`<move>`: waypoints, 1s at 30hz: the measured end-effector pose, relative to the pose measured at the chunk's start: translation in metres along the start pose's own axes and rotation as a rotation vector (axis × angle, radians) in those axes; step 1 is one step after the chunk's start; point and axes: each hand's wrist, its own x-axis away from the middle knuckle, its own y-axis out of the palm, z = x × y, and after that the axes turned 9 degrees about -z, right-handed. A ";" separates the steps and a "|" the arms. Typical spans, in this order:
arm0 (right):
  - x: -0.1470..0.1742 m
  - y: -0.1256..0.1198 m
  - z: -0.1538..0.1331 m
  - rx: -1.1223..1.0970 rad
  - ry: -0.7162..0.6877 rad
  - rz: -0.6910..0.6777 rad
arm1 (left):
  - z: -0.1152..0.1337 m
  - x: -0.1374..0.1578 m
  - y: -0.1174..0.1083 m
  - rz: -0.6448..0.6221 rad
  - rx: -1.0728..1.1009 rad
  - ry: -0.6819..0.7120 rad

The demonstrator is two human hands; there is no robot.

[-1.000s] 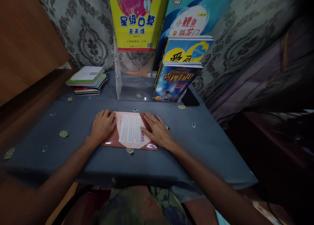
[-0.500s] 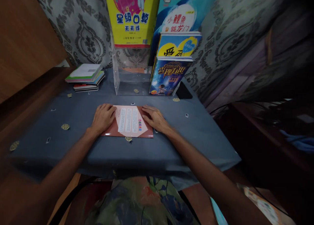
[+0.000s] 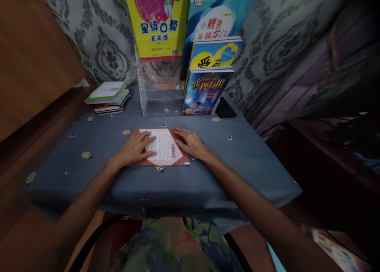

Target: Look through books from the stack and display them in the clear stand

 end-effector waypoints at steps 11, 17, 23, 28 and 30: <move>0.000 -0.002 -0.001 -0.007 -0.018 -0.005 | 0.049 0.024 -0.003 0.019 -0.043 0.137; 0.003 -0.004 -0.007 0.050 0.007 -0.043 | 0.049 0.023 0.006 0.038 -0.203 0.159; 0.007 -0.027 -0.042 -0.020 -0.069 -0.191 | 0.048 0.018 0.008 0.054 -0.246 0.192; 0.006 -0.033 -0.073 -0.192 -0.237 -0.440 | 0.049 0.017 0.006 0.085 -0.279 0.243; -0.001 -0.029 -0.077 -0.176 -0.271 -0.529 | 0.048 0.018 0.008 0.091 -0.301 0.262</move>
